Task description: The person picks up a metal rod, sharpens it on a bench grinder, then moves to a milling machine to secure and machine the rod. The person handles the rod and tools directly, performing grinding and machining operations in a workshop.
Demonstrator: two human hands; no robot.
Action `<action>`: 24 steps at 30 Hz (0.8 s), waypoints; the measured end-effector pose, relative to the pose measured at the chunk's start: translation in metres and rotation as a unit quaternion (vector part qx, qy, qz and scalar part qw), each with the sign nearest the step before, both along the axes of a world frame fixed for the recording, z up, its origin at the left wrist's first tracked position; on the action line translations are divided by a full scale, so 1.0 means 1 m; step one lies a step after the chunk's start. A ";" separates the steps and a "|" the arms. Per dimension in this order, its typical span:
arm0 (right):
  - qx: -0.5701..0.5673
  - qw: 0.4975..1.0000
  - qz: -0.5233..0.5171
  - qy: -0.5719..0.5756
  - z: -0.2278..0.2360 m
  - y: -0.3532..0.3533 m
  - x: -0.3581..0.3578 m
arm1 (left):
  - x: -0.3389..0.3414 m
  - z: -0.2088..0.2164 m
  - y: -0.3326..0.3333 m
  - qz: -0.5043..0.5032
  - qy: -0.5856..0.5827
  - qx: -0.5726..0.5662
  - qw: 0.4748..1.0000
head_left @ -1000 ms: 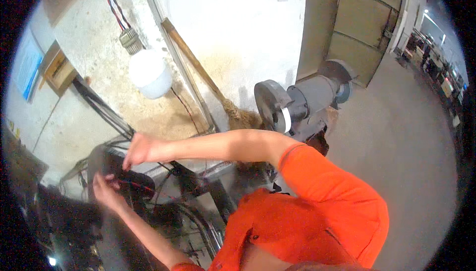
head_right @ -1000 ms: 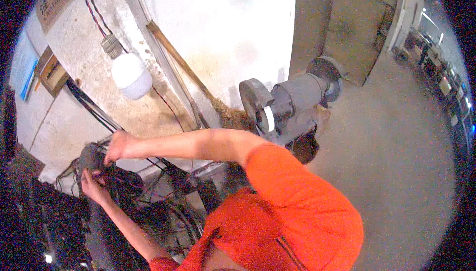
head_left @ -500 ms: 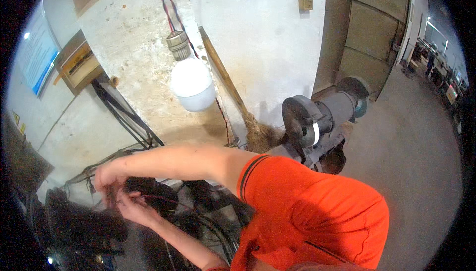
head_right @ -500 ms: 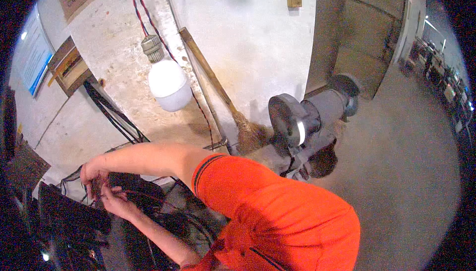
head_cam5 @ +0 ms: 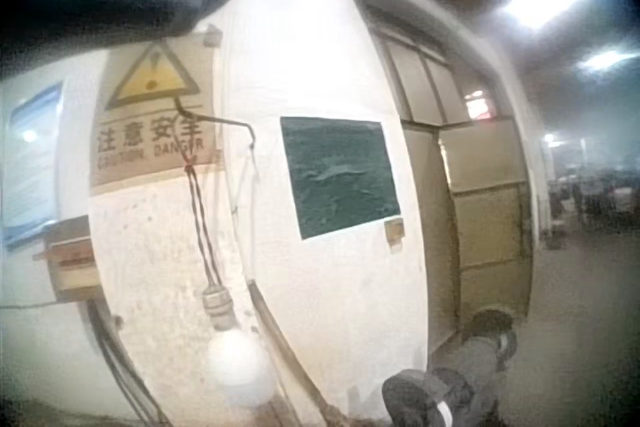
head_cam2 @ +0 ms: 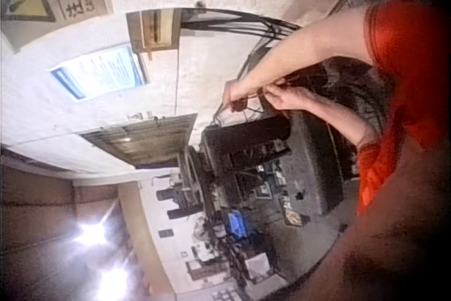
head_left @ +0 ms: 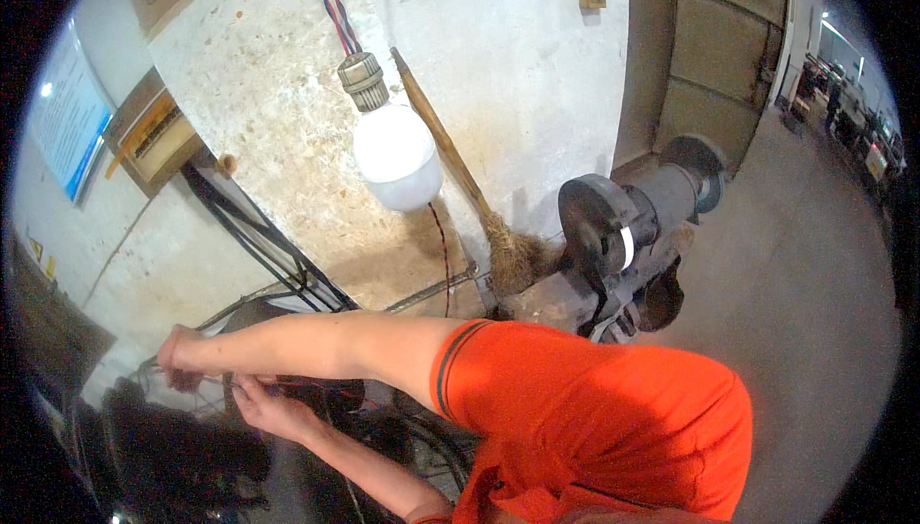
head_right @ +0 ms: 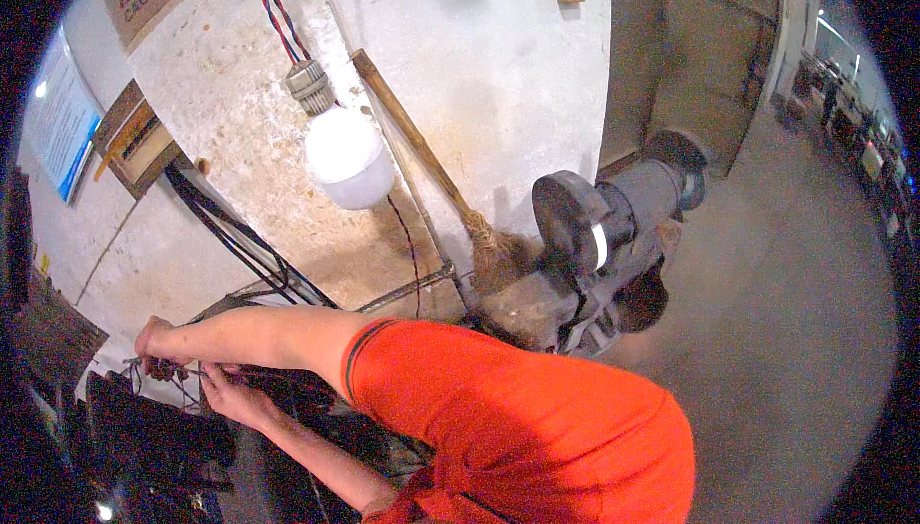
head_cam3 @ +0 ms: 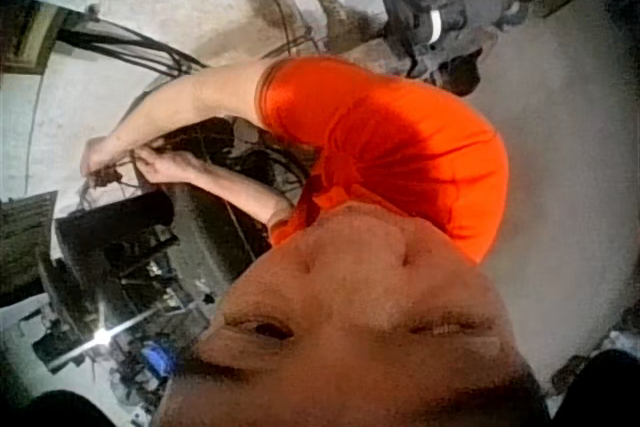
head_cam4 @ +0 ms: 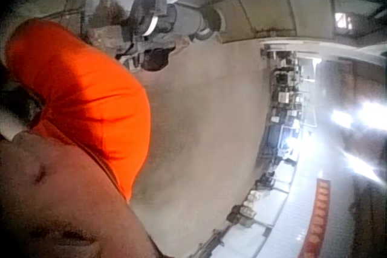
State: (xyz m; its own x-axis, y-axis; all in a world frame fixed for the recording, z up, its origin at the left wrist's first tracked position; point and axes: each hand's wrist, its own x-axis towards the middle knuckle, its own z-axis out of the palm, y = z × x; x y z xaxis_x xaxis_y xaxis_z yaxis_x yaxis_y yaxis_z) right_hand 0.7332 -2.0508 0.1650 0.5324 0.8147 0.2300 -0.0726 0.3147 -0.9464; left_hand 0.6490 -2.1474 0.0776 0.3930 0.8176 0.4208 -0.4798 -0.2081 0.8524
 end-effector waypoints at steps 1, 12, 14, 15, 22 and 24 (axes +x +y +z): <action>0.020 0.999 -0.042 -0.026 -0.006 0.007 0.010 | 0.001 -0.002 0.008 -0.018 0.021 0.018 0.999; 0.012 0.994 -0.024 -0.104 -0.027 0.074 0.037 | 0.009 -0.002 0.021 -0.055 -0.031 -0.031 0.998; -0.011 0.982 -0.056 -0.177 -0.022 0.078 0.044 | 0.007 0.006 0.011 -0.055 -0.076 -0.066 0.993; -0.039 0.975 -0.076 -0.206 -0.020 0.079 0.047 | 0.010 0.004 0.011 -0.063 -0.076 -0.070 0.993; -0.192 0.952 0.178 -0.159 -0.035 0.068 0.013 | 0.001 0.000 0.009 -0.055 -0.110 -0.097 0.988; -0.176 0.950 0.176 -0.189 -0.029 0.078 -0.016 | -0.017 0.005 0.024 -0.035 -0.122 -0.107 0.986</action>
